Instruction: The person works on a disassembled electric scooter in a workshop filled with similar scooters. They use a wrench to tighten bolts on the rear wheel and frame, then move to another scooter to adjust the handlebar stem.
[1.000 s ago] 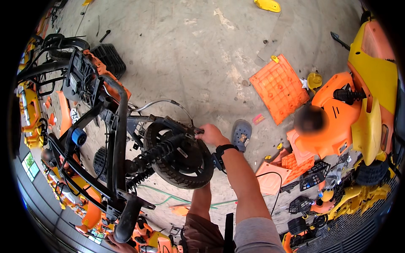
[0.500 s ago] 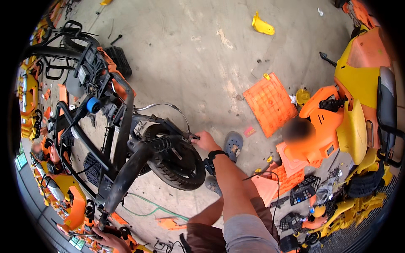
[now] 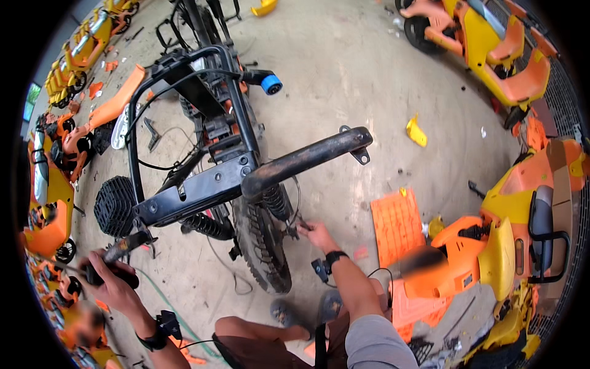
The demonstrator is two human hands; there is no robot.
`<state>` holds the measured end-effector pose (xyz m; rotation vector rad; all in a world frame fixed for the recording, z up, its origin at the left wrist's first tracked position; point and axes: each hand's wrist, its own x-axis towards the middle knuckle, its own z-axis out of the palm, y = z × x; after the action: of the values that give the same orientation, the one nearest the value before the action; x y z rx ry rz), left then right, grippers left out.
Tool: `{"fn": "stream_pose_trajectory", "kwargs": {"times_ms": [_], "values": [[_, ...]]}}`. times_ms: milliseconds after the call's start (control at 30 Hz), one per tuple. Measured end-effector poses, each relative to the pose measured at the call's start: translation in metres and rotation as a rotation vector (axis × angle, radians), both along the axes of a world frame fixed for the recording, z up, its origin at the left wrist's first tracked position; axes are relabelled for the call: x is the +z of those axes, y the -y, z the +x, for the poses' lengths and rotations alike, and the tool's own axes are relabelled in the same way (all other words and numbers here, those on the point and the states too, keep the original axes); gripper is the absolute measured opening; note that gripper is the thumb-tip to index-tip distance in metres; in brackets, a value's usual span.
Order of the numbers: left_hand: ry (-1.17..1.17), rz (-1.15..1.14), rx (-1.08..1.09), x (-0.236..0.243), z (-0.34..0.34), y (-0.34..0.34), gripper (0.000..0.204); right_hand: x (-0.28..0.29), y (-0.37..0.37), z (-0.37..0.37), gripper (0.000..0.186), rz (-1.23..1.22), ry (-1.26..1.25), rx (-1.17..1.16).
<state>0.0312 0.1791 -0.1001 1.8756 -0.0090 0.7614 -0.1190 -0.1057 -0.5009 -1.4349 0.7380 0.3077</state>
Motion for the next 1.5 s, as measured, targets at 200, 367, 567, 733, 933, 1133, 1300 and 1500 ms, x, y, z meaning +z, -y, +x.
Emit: {"fn": "stream_pose_trajectory", "kwargs": {"times_ms": [200,367,567,733,933,1133,1300,1500], "values": [[0.16,-0.029,-0.175,-0.014,0.006,-0.01,0.017,-0.009,0.015,0.002,0.024,-0.013,0.209,0.138],[0.253,-0.009,-0.178,-0.018,0.008,-0.026,0.017,-0.027,0.015,0.016,0.028,-0.045,0.387,0.173],[0.219,0.028,-0.222,-0.02,0.0,-0.016,0.019,-0.018,0.001,-0.007,0.027,-0.167,0.298,0.127],[0.215,0.025,-0.229,-0.011,-0.007,-0.007,0.019,0.008,0.009,0.0,0.042,-0.254,0.153,0.267],[0.193,0.01,-0.245,-0.015,-0.003,-0.006,0.021,-0.004,-0.001,0.003,0.044,-0.382,0.068,0.02],[0.219,0.023,-0.256,-0.012,-0.002,-0.011,0.025,-0.009,0.002,-0.005,0.036,-0.07,0.224,-0.001],[0.213,0.023,-0.26,-0.014,-0.003,-0.006,0.026,-0.023,0.013,-0.007,0.028,-0.152,0.286,0.089],[0.207,0.066,-0.262,-0.015,0.004,-0.018,0.024,-0.02,0.003,-0.015,0.025,0.035,0.452,0.002]]}}
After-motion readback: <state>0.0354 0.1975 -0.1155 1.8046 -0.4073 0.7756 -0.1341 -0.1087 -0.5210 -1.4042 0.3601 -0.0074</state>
